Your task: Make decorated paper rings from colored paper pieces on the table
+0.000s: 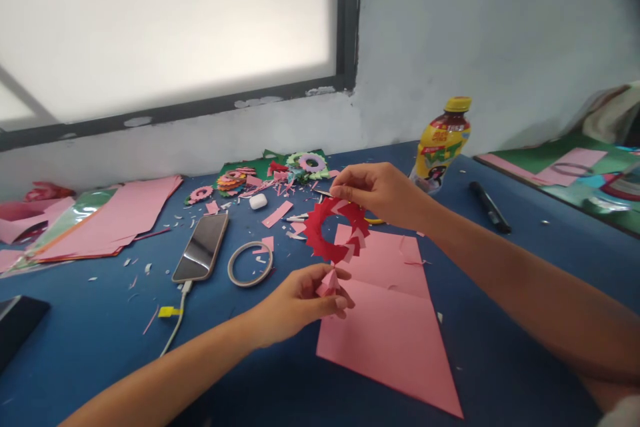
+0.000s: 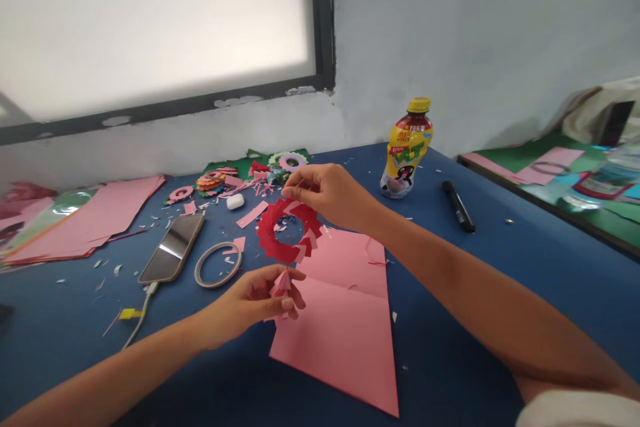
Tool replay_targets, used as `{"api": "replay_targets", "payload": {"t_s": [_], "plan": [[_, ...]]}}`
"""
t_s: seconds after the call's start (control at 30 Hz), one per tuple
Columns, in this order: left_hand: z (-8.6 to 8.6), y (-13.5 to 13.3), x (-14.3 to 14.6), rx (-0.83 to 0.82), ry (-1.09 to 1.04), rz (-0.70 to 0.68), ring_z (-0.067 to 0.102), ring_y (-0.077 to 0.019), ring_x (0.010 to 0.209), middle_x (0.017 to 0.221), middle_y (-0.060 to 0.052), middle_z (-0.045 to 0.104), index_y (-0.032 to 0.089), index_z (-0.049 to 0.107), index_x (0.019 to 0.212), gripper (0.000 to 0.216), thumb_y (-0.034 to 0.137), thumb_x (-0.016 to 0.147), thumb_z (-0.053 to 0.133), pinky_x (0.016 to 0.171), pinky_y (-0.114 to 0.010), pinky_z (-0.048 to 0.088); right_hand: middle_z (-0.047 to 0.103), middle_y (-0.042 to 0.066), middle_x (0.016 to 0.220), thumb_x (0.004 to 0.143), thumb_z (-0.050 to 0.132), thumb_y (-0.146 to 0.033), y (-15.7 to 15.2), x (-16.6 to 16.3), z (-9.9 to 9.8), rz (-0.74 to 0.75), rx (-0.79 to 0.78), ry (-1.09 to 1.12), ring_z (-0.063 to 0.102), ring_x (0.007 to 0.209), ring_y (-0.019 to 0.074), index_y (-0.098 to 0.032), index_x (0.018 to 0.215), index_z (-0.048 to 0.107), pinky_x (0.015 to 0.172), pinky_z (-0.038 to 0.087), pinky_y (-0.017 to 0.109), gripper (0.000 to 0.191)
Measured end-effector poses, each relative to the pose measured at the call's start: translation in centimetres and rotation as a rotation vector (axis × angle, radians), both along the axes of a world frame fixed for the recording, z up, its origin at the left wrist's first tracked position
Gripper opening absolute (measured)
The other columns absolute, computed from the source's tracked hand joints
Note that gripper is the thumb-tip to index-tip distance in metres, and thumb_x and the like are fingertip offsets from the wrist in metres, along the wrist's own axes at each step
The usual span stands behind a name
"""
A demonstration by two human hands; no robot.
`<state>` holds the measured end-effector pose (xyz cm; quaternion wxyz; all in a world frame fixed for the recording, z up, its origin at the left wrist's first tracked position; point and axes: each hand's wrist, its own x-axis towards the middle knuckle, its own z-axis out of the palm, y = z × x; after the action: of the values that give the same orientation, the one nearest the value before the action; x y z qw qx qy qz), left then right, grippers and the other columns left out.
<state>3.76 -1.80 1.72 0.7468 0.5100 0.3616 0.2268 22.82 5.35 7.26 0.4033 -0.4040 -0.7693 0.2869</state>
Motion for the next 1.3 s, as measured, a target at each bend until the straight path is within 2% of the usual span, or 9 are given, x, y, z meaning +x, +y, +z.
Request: {"api": "replay_targets", "payload": {"t_s": [0.17,0.33,0.5,0.6,0.7,0.83,0.93,1.1,1.3], "plan": [[-0.6,0.1,-0.2,0.042,-0.020,-0.020,0.055,-0.0126,0.078,0.084,-0.004,0.061,0.016,0.054,0.103,0.040,0.028,0.070,0.071,0.072,-0.025,0.040,0.054,-0.003,0.057,0.079,0.056,-0.039,-0.9,0.3,1.1,-0.020,0.081,-0.049,0.045,0.048,0.0077,-0.018,0.076,0.062,0.043,0.033,0.021,0.023],[-1.8,0.4,-0.2,0.163,-0.048,-0.023,0.050,-0.0117,0.081,0.099,-0.005,0.053,0.017,0.053,0.103,0.040,0.029,0.069,0.071,0.074,-0.026,0.039,0.062,-0.002,0.066,0.082,0.055,-0.036,-2.1,0.7,2.4,-0.154,0.348,-0.107,0.055,0.056,0.0098,-0.021,0.077,0.063,0.052,0.041,0.021,0.017],[-3.1,0.6,-0.3,0.153,-0.030,0.028,0.050,-0.0118,0.075,0.105,-0.007,0.047,0.020,0.046,0.112,0.052,0.028,0.067,0.070,0.062,-0.026,0.042,0.066,-0.002,0.067,0.085,0.052,-0.030,-2.4,0.6,2.2,-0.236,0.564,-0.195,0.059,0.058,0.0108,-0.023,0.081,0.061,0.056,0.043,0.022,0.012],[-3.3,0.5,-0.6,0.207,-0.001,0.046,0.051,-0.0126,0.080,0.109,-0.007,0.047,0.020,0.046,0.112,0.048,0.024,0.069,0.067,0.066,-0.026,0.043,0.066,-0.002,0.067,0.086,0.051,-0.030,-2.2,0.8,2.1,-0.247,0.604,-0.247,0.060,0.058,0.0114,-0.024,0.081,0.060,0.054,0.043,0.022,0.012],[-2.6,0.4,-1.0,0.287,0.088,0.051,0.051,-0.0128,0.082,0.107,-0.005,0.051,0.021,0.052,0.107,0.036,0.025,0.073,0.063,0.070,-0.026,0.042,0.068,-0.001,0.072,0.086,0.050,-0.030,-1.7,1.4,2.4,-0.260,0.573,-0.305,0.061,0.062,0.0126,-0.023,0.084,0.061,0.057,0.044,0.023,0.013],[-0.6,0.6,-1.4,0.339,0.261,0.076,0.047,-0.0095,0.063,0.083,-0.001,0.057,0.020,0.058,0.101,0.026,0.034,0.078,0.057,0.057,-0.023,0.036,0.068,0.000,0.075,0.085,0.050,-0.032,-0.9,2.7,3.0,-0.254,0.453,-0.379,0.062,0.065,0.0139,-0.022,0.083,0.062,0.057,0.044,0.024,0.016],[0.5,1.0,-1.5,0.368,0.263,0.137,0.048,-0.0104,0.062,0.077,-0.001,0.057,0.018,0.062,0.092,0.023,0.035,0.078,0.056,0.054,-0.022,0.034,0.068,0.001,0.075,0.085,0.049,-0.035,-0.5,3.5,3.2,-0.234,0.402,-0.404,0.061,0.063,0.0146,-0.021,0.081,0.062,0.056,0.043,0.025,0.019],[0.6,1.1,-1.2,0.381,0.264,0.138,0.051,-0.0126,0.068,0.075,-0.002,0.058,0.017,0.063,0.085,0.022,0.036,0.077,0.055,0.057,-0.023,0.037,0.067,0.001,0.076,0.086,0.045,-0.039,-0.6,4.2,3.5,-0.187,0.334,-0.451,0.060,0.063,0.0154,-0.022,0.084,0.062,0.056,0.042,0.026,0.023],[1.4,0.8,-1.5,0.426,0.296,0.085,0.053,-0.0124,0.071,0.078,-0.002,0.060,0.017,0.064,0.083,0.019,0.032,0.079,0.053,0.062,-0.023,0.039,0.066,0.001,0.075,0.085,0.045,-0.038,0.3,3.5,2.3,0.079,0.024,-0.457,0.058,0.064,0.0128,-0.021,0.081,0.062,0.055,0.041,0.022,0.025]]}}
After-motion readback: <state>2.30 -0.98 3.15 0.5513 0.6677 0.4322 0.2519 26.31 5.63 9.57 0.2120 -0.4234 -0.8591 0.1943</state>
